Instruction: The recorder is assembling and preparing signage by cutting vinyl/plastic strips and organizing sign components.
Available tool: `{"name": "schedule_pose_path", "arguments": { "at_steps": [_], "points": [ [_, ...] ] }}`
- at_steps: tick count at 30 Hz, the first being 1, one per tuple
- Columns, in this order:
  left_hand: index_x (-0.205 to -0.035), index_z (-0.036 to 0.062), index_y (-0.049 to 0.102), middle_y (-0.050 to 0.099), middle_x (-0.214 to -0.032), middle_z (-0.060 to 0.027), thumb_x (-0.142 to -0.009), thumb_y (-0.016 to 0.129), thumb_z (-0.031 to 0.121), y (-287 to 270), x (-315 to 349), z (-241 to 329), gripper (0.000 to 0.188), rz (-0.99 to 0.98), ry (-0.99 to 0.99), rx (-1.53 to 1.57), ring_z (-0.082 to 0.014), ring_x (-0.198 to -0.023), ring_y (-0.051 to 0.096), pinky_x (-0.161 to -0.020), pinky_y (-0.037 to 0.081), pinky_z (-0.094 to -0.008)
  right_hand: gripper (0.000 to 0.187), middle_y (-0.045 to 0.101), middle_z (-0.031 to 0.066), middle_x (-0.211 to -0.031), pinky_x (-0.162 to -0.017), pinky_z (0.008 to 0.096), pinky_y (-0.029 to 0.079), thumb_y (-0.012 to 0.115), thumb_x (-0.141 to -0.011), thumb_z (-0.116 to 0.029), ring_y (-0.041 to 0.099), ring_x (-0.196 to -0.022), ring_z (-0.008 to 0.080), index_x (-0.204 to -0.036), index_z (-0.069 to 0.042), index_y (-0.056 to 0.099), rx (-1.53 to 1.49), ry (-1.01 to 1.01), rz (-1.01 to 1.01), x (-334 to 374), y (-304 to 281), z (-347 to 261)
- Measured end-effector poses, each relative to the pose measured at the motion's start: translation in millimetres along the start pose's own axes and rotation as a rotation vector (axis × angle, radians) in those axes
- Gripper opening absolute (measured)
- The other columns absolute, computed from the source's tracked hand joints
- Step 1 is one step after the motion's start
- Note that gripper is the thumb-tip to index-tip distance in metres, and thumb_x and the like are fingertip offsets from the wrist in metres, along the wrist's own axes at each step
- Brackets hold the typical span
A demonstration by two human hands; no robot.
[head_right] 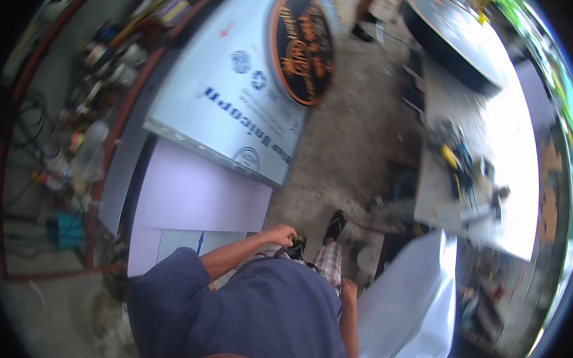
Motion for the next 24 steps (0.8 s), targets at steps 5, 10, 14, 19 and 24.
{"name": "schedule_pose_path", "arguments": {
  "at_steps": [5,10,14,19,24],
  "points": [
    [-0.095,0.0023,0.071,0.071,-0.084,-0.0134,-0.069,0.074,0.019,-42,-24,7,0.031,0.164,-0.045,0.143,-0.0251,-0.079,0.069,-0.070,0.053,-0.0369,0.037,0.069,0.0181,-0.094,-0.079,0.0399,0.048,0.054,-0.089,-0.026,0.064,-0.086,0.0289,-0.105,0.006,0.065,0.435,-0.230,-0.203,-122,-26,-63],
    [-0.076,0.0033,0.072,0.069,-0.072,-0.0120,-0.073,0.072,0.031,-96,-52,22,0.028,0.617,-0.112,0.288,-0.0236,-0.068,0.067,-0.062,0.050,-0.0371,0.038,0.069,0.0181,-0.096,-0.082,0.0395,0.048,0.055,-0.089,-0.026,0.064,-0.089,0.0292,-0.107,0.006,0.064,0.498,-0.173,-0.412,-193,-64,-156],
    [-0.082,0.0039,0.072,0.070,-0.073,-0.0117,-0.075,0.071,0.032,-155,-52,43,0.029,0.862,-0.170,0.409,-0.0210,-0.069,0.068,-0.062,0.051,-0.0352,0.039,0.069,0.0181,-0.099,-0.083,0.0393,0.048,0.055,-0.089,-0.026,0.064,-0.092,0.0295,-0.110,0.005,0.063,0.533,-0.066,-0.517,-239,-85,-219],
    [-0.095,0.0030,0.070,0.070,-0.084,-0.0092,-0.082,0.068,0.026,-178,-62,36,0.026,0.917,-0.217,0.615,-0.0151,-0.074,0.066,-0.065,0.051,-0.0299,0.040,0.069,0.0181,-0.101,-0.086,0.0389,0.048,0.055,-0.089,-0.027,0.064,-0.095,0.0298,-0.112,0.005,0.062,0.533,0.084,-0.597,-279,-43,-309],
    [-0.099,0.0030,0.069,0.071,-0.085,-0.0086,-0.078,0.072,0.026,-158,-99,24,0.031,0.761,-0.217,0.797,-0.0169,-0.079,0.067,-0.068,0.051,-0.0311,0.040,0.068,0.0187,-0.103,-0.086,0.0389,0.048,0.056,-0.087,-0.027,0.064,-0.096,0.0304,-0.112,0.003,0.062,0.706,-0.053,-0.713,-326,14,-396]
  ]
}}
Point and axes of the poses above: each hand's wrist, its own x-axis away from the middle knuckle, its own y-axis out of the palm, z = x × y, the point moved 1 cm from there along -x, towards the middle knuckle
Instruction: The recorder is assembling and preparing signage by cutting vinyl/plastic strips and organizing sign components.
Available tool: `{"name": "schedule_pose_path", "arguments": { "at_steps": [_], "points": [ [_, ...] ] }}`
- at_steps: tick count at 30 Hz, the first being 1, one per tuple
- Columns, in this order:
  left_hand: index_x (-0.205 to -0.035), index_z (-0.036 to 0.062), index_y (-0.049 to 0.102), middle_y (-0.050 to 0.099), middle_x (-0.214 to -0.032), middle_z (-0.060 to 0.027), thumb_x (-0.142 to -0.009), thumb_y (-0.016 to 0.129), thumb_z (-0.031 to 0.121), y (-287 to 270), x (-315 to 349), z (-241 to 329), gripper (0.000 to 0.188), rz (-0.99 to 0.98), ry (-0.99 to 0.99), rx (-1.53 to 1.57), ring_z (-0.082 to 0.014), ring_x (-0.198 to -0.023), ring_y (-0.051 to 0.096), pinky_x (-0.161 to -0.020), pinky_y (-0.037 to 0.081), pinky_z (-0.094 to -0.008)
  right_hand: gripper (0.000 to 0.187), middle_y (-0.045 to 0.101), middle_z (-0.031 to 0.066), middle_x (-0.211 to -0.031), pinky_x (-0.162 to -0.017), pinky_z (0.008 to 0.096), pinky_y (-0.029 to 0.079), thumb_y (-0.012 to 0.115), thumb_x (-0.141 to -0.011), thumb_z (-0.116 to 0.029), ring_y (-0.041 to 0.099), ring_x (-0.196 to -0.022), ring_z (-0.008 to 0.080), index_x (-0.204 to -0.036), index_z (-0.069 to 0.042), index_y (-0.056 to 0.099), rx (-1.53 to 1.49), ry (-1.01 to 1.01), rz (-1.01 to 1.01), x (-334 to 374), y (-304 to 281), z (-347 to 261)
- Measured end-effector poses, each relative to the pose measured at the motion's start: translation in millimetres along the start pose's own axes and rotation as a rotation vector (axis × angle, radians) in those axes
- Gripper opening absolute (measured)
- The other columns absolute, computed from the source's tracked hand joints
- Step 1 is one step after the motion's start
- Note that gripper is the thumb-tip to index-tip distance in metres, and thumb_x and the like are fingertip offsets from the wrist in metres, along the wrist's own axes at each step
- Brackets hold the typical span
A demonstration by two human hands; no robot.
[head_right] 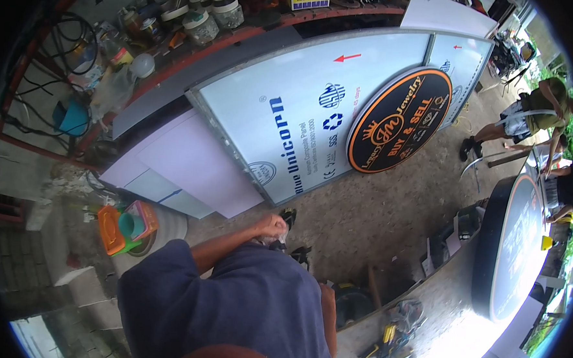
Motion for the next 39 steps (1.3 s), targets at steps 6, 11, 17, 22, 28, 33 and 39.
{"name": "schedule_pose_path", "arguments": {
  "at_steps": [6,11,17,22,28,33,39],
  "points": [
    [-0.103,0.0024,0.068,0.071,-0.095,-0.0130,-0.081,0.069,0.032,-24,-28,52,0.037,-0.088,0.136,-0.084,-0.0252,-0.087,0.068,-0.074,0.052,-0.0368,0.039,0.067,0.0199,-0.104,-0.087,0.0390,0.049,0.059,-0.084,-0.028,0.064,-0.098,0.0315,-0.111,0.000,0.063,0.408,-0.173,-0.128,-50,-39,-89],
    [-0.106,0.0018,0.067,0.071,-0.090,-0.0125,-0.083,0.069,0.032,-51,-62,123,0.038,-0.109,0.361,-0.119,-0.0242,-0.081,0.068,-0.072,0.053,-0.0361,0.039,0.066,0.0209,-0.105,-0.088,0.0391,0.050,0.061,-0.081,-0.028,0.064,-0.099,0.0324,-0.110,-0.003,0.064,0.573,-0.255,-0.148,-63,-43,-123],
    [-0.110,-0.0003,0.065,0.068,-0.081,-0.0100,-0.084,0.070,0.015,-125,-77,204,0.031,0.193,0.482,0.078,-0.0154,-0.070,0.065,-0.061,0.051,-0.0263,0.038,0.066,0.0217,-0.106,-0.086,0.0391,0.052,0.062,-0.078,-0.029,0.065,-0.099,0.0320,-0.107,-0.005,0.066,0.455,-0.111,0.016,-37,-30,-92],
    [-0.110,-0.0005,0.065,0.065,-0.070,-0.0075,-0.086,0.068,0.017,-127,-118,280,0.030,0.119,0.417,-0.046,-0.0110,-0.064,0.062,-0.057,0.048,-0.0248,0.038,0.069,0.0119,-0.091,-0.067,0.0367,0.055,0.055,-0.090,-0.035,0.068,-0.083,0.0222,-0.103,-0.002,0.068,0.157,0.196,0.137,-82,-69,-87],
    [-0.109,-0.0004,0.065,0.063,-0.064,-0.0063,-0.087,0.067,0.017,-88,-148,297,0.028,0.051,0.368,-0.188,-0.0114,-0.058,0.061,-0.056,0.047,-0.0257,0.035,0.069,0.0117,-0.084,-0.062,0.0344,0.054,0.053,-0.090,-0.031,0.067,-0.073,0.0205,-0.101,-0.002,0.068,-0.004,0.204,0.182,-117,-115,-83],
    [-0.109,-0.0005,0.066,0.062,-0.066,-0.0051,-0.084,0.070,0.019,-94,-170,326,0.031,0.158,0.379,-0.236,-0.0115,-0.057,0.057,-0.055,0.046,-0.0259,0.032,0.067,0.0088,-0.078,-0.057,0.0330,0.052,0.053,-0.090,-0.030,0.064,-0.066,0.0175,-0.097,-0.003,0.069,0.129,0.072,0.055,-151,-154,-72],
    [-0.118,0.0035,0.060,0.063,-0.106,-0.0137,-0.080,0.074,0.016,-174,-166,409,0.043,0.819,0.597,-0.521,-0.0286,-0.097,0.058,-0.085,0.047,-0.0367,0.041,0.067,0.0088,-0.086,-0.065,0.0324,0.052,0.057,-0.089,-0.034,0.063,-0.075,0.0179,-0.114,-0.003,0.066,-0.114,0.002,-0.059,-137,-218,-135]
  ]
}}
Point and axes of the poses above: each hand's wrist, its own x-axis away from the middle knuckle, its own y-axis out of the palm, z = x × y, the point moved 1 cm from there along -x, towards the middle knuckle
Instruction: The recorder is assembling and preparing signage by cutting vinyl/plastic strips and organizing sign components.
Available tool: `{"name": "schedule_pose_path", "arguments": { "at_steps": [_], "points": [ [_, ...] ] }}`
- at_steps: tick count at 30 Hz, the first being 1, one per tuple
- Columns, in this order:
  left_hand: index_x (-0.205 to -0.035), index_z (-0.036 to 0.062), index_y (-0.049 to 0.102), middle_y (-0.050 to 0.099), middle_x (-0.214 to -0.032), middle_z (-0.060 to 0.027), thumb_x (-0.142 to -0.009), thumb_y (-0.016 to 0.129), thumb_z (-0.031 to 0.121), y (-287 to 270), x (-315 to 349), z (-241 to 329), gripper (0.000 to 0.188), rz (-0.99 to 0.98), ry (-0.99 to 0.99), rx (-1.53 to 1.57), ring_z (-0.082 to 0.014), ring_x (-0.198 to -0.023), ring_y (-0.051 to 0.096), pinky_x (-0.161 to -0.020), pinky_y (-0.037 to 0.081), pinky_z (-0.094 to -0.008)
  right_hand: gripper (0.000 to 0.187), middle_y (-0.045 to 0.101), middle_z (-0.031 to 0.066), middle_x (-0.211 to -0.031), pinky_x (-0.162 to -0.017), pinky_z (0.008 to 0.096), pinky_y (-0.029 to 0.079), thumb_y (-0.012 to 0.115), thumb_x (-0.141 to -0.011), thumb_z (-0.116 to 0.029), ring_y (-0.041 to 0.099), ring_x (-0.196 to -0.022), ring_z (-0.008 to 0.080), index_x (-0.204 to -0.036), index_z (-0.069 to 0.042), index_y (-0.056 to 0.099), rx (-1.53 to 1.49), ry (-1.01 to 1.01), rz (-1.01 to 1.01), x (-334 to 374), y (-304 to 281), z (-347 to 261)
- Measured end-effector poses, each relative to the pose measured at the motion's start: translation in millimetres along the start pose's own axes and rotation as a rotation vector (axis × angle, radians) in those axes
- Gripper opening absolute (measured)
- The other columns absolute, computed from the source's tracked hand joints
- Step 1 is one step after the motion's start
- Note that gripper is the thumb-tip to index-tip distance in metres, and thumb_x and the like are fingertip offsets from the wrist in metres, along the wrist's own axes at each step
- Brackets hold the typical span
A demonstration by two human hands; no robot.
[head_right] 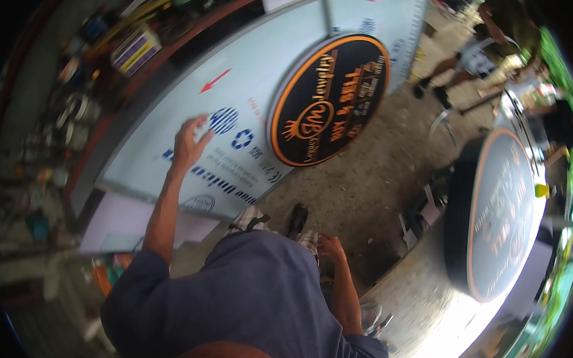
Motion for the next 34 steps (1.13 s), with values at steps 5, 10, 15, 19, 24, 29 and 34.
{"name": "schedule_pose_path", "arguments": {
  "at_steps": [5,10,15,19,24,29,34],
  "points": [
    [-0.122,0.0044,0.057,0.059,-0.119,-0.0153,-0.084,0.071,0.025,-103,-1,-30,0.045,0.411,-0.033,-0.583,-0.0331,-0.109,0.053,-0.094,0.043,-0.0446,0.051,0.068,0.0126,-0.099,-0.074,0.0331,0.052,0.062,-0.089,-0.041,0.065,-0.088,0.0203,-0.119,-0.001,0.063,0.196,-0.387,-0.129,-24,-30,-116],
    [-0.122,0.0002,0.057,0.058,-0.123,-0.0175,-0.088,0.063,0.038,-132,4,-59,0.051,0.407,-0.138,-0.766,-0.0345,-0.114,0.052,-0.097,0.042,-0.0464,0.042,0.069,0.0122,-0.103,-0.074,0.0335,0.052,0.062,-0.091,-0.034,0.066,-0.089,0.0209,-0.119,-0.003,0.064,0.470,-0.685,-0.085,-6,-19,-275],
    [-0.120,0.0048,0.060,0.061,-0.121,-0.0125,-0.090,0.058,0.045,-120,10,-88,0.050,0.406,-0.201,-0.766,-0.0296,-0.116,0.052,-0.103,0.034,-0.0497,0.032,0.066,0.0135,-0.114,-0.083,0.0351,0.051,0.058,-0.095,-0.026,0.066,-0.096,0.0229,-0.118,-0.006,0.063,0.858,-1.166,-0.143,86,54,-475],
    [-0.119,0.0061,0.061,0.062,-0.118,-0.0108,-0.091,0.057,0.045,-111,5,-92,0.048,0.493,-0.216,-0.741,-0.0284,-0.116,0.052,-0.106,0.031,-0.0515,0.030,0.063,0.0173,-0.112,-0.088,0.0424,0.048,0.051,-0.097,-0.022,0.061,-0.100,0.0321,-0.116,-0.001,0.060,1.163,-1.457,-0.133,90,111,-596],
    [-0.116,0.0069,0.063,0.063,-0.116,-0.0103,-0.089,0.062,0.039,-111,2,-96,0.041,0.557,-0.302,-0.687,-0.0283,-0.115,0.052,-0.106,0.029,-0.0507,0.039,0.061,0.0186,-0.117,-0.096,0.0433,0.043,0.040,-0.101,-0.032,0.055,-0.110,0.0353,-0.120,-0.002,0.057,1.515,-1.597,-0.188,17,199,-685],
    [-0.107,0.0079,0.065,0.066,-0.107,-0.0072,-0.087,0.065,0.036,-110,4,-101,0.035,0.641,-0.329,-0.624,-0.0255,-0.108,0.055,-0.104,0.031,-0.0475,0.056,0.057,0.0143,-0.128,-0.105,0.0392,0.038,0.032,-0.100,-0.052,0.051,-0.121,0.0291,-0.134,-0.011,0.049,1.766,-0.949,-0.379,-39,262,-725],
    [-0.095,0.0090,0.065,0.067,-0.095,-0.0040,-0.086,0.067,0.034,-104,-11,-105,0.026,0.772,-0.333,-0.594,-0.0218,-0.101,0.057,-0.101,0.033,-0.0444,0.063,0.037,0.0122,-0.148,-0.113,0.0378,0.029,0.053,-0.095,-0.044,0.040,-0.132,0.0199,-0.148,-0.019,0.030,1.718,-1.180,-0.508,-192,270,-761]
  ]
}}
Point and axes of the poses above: each hand's wrist, its own x-axis away from the middle knuckle, its own y-axis out of the palm, z = x × y, the point moved 1 cm from there along -x, towards the middle knuckle
